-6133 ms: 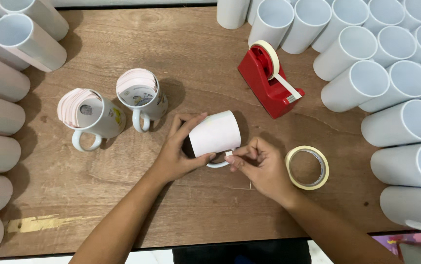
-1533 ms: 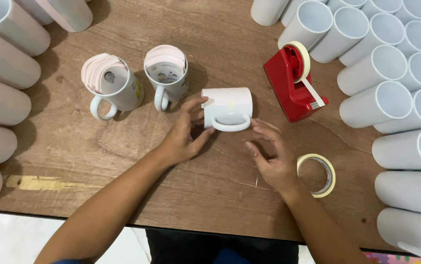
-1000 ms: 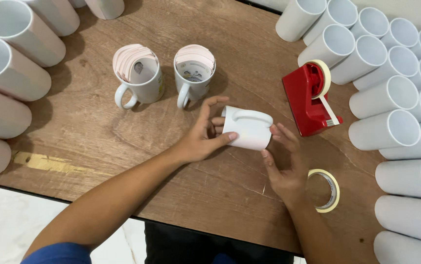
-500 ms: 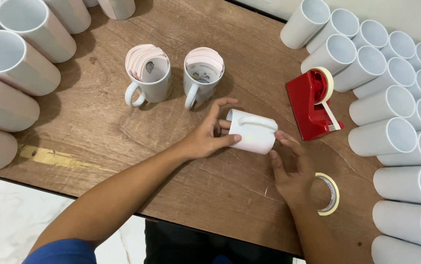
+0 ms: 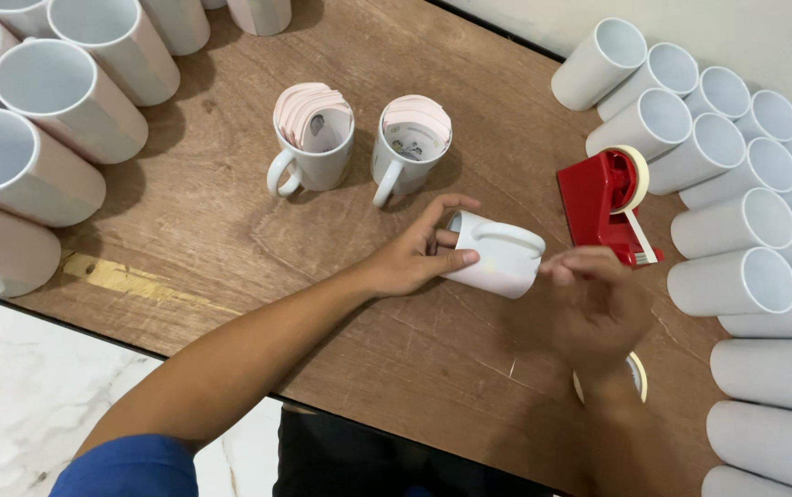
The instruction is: The person repeatedly wraps clear tape around the exterior of white mugs using a red tape dispenser. They smooth the tape by hand, rotate the mug to cover different sides, and place finished mugs aside. The workspace contains many identical white mugs arranged in rows on a wooden table.
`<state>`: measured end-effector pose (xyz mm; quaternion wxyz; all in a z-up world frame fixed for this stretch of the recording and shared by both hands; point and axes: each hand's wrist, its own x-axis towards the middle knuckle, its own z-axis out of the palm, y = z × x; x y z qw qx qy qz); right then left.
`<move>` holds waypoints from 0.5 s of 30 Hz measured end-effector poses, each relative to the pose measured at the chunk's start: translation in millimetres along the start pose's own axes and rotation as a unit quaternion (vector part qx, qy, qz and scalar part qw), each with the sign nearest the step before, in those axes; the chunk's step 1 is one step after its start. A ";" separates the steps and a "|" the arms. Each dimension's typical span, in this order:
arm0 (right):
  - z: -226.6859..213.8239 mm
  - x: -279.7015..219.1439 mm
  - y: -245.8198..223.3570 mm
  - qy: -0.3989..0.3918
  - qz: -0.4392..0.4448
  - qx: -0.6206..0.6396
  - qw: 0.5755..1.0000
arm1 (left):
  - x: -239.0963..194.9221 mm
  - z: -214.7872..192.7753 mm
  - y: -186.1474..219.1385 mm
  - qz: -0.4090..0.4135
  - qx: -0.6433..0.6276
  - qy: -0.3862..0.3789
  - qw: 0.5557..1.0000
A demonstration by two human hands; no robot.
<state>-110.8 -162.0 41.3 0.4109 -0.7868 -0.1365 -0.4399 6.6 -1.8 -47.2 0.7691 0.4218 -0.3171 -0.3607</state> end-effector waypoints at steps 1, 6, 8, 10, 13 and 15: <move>3.8 10.9 0.4 -0.002 0.001 0.000 1.000 | -1.4 1.5 0.7 0.000 -0.001 0.001 1.000; 43.2 68.6 4.9 -0.123 0.009 -0.097 0.988 | -1.1 3.1 3.6 0.003 -0.006 0.006 1.000; 65.8 84.1 3.0 -0.157 0.016 -0.111 0.981 | 2.0 -1.3 -3.1 -0.001 -0.008 0.007 1.000; 84.5 95.5 5.1 -0.192 0.024 -0.126 0.973 | 2.9 -4.1 -9.1 -0.006 -0.012 0.007 1.000; 103.8 105.4 14.1 -0.255 0.044 -0.201 0.945 | 2.4 -5.2 -11.9 -0.011 -0.001 -0.007 1.000; 111.6 106.7 19.7 -0.305 0.123 -0.304 0.894 | 1.4 -3.8 -10.3 -0.018 -0.015 -0.014 1.000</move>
